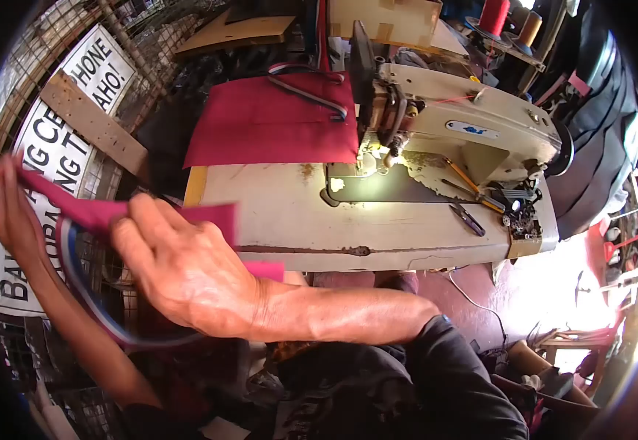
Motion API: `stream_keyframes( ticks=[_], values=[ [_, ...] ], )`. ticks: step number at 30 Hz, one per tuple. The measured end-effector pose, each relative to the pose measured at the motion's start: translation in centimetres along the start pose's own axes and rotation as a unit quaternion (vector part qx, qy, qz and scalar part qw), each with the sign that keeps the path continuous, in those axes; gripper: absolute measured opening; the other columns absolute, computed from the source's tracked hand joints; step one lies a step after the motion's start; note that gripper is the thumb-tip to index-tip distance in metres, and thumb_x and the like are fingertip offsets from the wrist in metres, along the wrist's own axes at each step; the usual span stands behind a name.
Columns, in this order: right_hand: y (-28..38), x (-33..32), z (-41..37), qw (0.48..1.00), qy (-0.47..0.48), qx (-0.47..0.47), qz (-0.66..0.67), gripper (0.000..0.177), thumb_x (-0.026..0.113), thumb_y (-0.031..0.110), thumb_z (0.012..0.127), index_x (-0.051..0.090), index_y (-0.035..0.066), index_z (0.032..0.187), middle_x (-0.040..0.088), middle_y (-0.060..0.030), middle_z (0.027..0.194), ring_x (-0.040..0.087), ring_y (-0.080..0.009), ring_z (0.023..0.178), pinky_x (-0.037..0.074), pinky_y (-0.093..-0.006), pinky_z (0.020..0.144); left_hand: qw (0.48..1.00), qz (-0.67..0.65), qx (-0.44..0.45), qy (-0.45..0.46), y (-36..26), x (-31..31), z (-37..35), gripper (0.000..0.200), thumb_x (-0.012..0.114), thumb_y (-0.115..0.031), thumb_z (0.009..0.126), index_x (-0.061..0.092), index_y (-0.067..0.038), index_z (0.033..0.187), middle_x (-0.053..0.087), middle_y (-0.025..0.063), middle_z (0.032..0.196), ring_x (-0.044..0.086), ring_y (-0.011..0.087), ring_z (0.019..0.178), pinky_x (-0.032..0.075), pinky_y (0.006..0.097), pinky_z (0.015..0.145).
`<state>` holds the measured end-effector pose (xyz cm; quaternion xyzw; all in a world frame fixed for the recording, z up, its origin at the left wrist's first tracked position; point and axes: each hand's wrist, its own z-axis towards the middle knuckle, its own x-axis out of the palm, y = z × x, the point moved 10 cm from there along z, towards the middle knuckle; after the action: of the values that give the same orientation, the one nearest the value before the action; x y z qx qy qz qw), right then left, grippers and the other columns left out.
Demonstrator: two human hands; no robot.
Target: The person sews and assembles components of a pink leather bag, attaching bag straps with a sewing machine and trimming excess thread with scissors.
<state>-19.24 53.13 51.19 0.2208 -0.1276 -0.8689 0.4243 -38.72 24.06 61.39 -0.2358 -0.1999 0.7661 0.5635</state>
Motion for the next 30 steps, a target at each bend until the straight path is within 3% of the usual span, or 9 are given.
stream_keyframes(
  ticks=[2, 3, 4, 6, 10, 13, 19, 24, 30],
  values=[
    [-2.1, -1.1, -1.8, 0.991, 0.036, 0.108, 0.074, 0.050, 0.059, -0.001, 0.082, 0.050, -0.004, 0.131, 0.054, -0.0174, 0.098, 0.066, -0.0369, 0.082, 0.057, -0.0461, 0.058, 0.996, 0.022, -0.014, 0.089, -3.3, 10.0, 1.3, 0.019, 0.063, -0.013, 0.104, 0.071, 0.001, 0.115, 0.072, 0.0108, 0.117, 0.066, 0.0152, 0.108, 0.049, 0.0271, 0.099],
    [-4.1, -0.6, -4.6, 0.970, 0.105, 0.192, 0.108, 0.058, 0.052, -0.004, 0.091, 0.047, 0.008, 0.147, 0.055, -0.0175, 0.113, 0.070, -0.0384, 0.085, 0.061, -0.0437, 0.070, 0.984, 0.094, -0.017, 0.153, -4.0, 15.4, 0.5, 0.019, 0.065, -0.013, 0.103, 0.072, 0.000, 0.115, 0.074, 0.0083, 0.112, 0.067, 0.0132, 0.104, 0.050, 0.0257, 0.096],
    [-6.1, -0.6, -7.9, 0.932, 0.164, 0.290, 0.143, 0.056, 0.052, -0.004, 0.094, 0.048, 0.007, 0.149, 0.057, -0.0177, 0.123, 0.071, -0.0350, 0.089, 0.061, -0.0403, 0.072, 0.959, 0.022, 0.063, 0.274, -6.2, 22.8, -2.9, 0.017, 0.068, -0.013, 0.101, 0.073, -0.001, 0.112, 0.074, 0.0026, 0.101, 0.067, 0.0113, 0.095, 0.052, 0.0253, 0.089],
    [-8.2, -4.5, -13.4, 0.947, 0.023, 0.309, 0.085, 0.045, 0.059, -0.004, 0.097, 0.057, 0.004, 0.142, 0.064, -0.0183, 0.112, 0.069, -0.0293, 0.088, 0.058, -0.0372, 0.073, 0.910, 0.006, 0.049, 0.411, -6.1, 33.6, -10.9, 0.007, 0.073, -0.006, 0.093, 0.075, -0.002, 0.098, 0.072, 0.0033, 0.094, 0.068, 0.0125, 0.093, 0.054, 0.0274, 0.087],
    [-12.9, -8.7, -25.2, 0.881, -0.014, 0.473, -0.009, 0.041, 0.061, 0.005, 0.101, 0.058, 0.005, 0.141, 0.067, -0.0205, 0.104, 0.068, -0.0341, 0.090, 0.055, -0.0421, 0.082, 0.854, -0.097, 0.099, 0.502, -0.4, 48.0, -29.2, 0.010, 0.077, -0.009, 0.087, 0.070, -0.005, 0.091, 0.068, 0.0092, 0.090, 0.066, 0.0262, 0.088, 0.052, 0.0401, 0.080],
    [-14.3, -10.1, -27.6, 0.887, 0.015, 0.460, -0.046, 0.049, 0.060, 0.005, 0.101, 0.051, 0.007, 0.149, 0.059, -0.0235, 0.094, 0.061, -0.0426, 0.080, 0.053, -0.0486, 0.071, 0.883, -0.105, 0.110, 0.444, -0.3, 48.6, -32.5, 0.016, 0.080, -0.008, 0.082, 0.067, -0.005, 0.091, 0.065, 0.0084, 0.089, 0.063, 0.0277, 0.088, 0.050, 0.0412, 0.080],
    [-13.9, -10.5, -26.6, 0.858, 0.175, 0.421, -0.236, 0.052, 0.070, 0.012, 0.095, 0.058, 0.010, 0.146, 0.058, -0.0116, 0.087, 0.063, -0.0291, 0.080, 0.053, -0.0425, 0.063, 0.860, -0.021, 0.243, 0.449, -3.2, 47.3, -33.5, 0.020, 0.080, -0.006, 0.080, 0.068, -0.003, 0.096, 0.065, 0.0081, 0.099, 0.062, 0.0284, 0.091, 0.051, 0.0415, 0.083],
    [-13.7, -11.3, -23.4, 0.897, 0.160, 0.262, -0.317, 0.042, 0.075, 0.017, 0.089, 0.067, 0.007, 0.129, 0.064, -0.0135, 0.117, 0.061, -0.0318, 0.116, 0.047, -0.0504, 0.096, 0.843, -0.025, 0.210, 0.495, -3.6, 45.5, -34.2, 0.036, 0.076, -0.014, 0.087, 0.067, 0.002, 0.117, 0.064, 0.0146, 0.117, 0.062, 0.0338, 0.110, 0.051, 0.0458, 0.098],
    [-15.3, -11.7, -23.3, 0.920, 0.183, 0.231, -0.259, 0.038, 0.073, 0.012, 0.088, 0.069, 0.002, 0.124, 0.067, -0.0145, 0.130, 0.061, -0.0328, 0.126, 0.047, -0.0466, 0.102, 0.842, -0.022, 0.203, 0.499, -3.0, 45.7, -34.4, 0.044, 0.073, -0.019, 0.089, 0.062, 0.005, 0.124, 0.062, 0.0174, 0.125, 0.059, 0.0343, 0.118, 0.049, 0.0452, 0.106]
  ],
)
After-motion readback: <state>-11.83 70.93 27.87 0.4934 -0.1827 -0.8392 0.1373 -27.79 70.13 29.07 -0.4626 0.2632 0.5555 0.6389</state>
